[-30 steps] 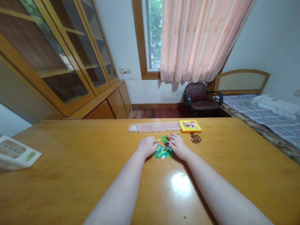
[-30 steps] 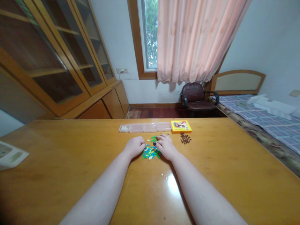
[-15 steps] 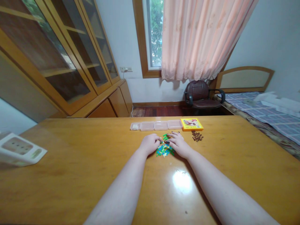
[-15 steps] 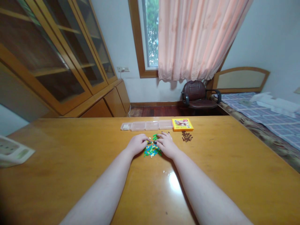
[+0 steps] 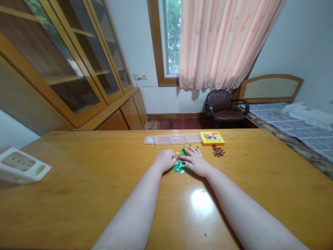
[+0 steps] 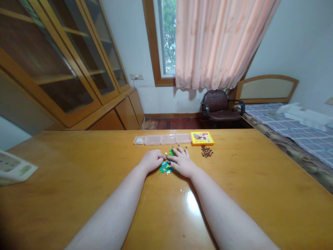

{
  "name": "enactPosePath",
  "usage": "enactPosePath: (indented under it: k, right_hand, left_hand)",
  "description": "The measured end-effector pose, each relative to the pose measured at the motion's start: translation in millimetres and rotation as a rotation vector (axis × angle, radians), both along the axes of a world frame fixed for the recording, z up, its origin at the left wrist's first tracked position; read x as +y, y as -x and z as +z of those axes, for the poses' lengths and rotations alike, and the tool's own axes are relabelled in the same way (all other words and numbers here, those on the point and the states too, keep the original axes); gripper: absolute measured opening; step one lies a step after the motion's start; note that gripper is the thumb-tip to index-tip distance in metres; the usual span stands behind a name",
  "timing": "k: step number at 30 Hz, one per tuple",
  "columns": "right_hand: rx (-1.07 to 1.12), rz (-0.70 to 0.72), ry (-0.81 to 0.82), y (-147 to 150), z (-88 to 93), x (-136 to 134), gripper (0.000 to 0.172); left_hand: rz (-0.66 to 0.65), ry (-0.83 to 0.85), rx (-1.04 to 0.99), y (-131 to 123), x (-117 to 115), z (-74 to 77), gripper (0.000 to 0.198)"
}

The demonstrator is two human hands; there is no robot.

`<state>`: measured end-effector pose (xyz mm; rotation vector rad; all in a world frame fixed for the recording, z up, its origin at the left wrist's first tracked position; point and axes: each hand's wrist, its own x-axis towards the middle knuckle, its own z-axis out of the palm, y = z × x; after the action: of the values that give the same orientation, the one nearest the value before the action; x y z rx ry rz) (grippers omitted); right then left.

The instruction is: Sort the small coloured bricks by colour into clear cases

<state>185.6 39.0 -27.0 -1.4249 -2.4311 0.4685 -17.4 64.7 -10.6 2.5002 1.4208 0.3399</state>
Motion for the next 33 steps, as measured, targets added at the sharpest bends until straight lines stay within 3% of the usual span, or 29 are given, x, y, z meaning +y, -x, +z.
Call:
enactPosePath:
  k: [23, 33]
  right_hand:
    - [0.192, -0.066, -0.098, -8.4, -10.7, 11.1, 0.038]
    - [0.230, -0.094, -0.135, -6.4, -6.0, 11.5, 0.038]
  left_hand:
    - [-0.020, 0.061, -0.073, -2.5, -1.3, 0.2, 0.031]
    - [-0.182, 0.092, -0.049, -4.9, -3.2, -3.3, 0.041]
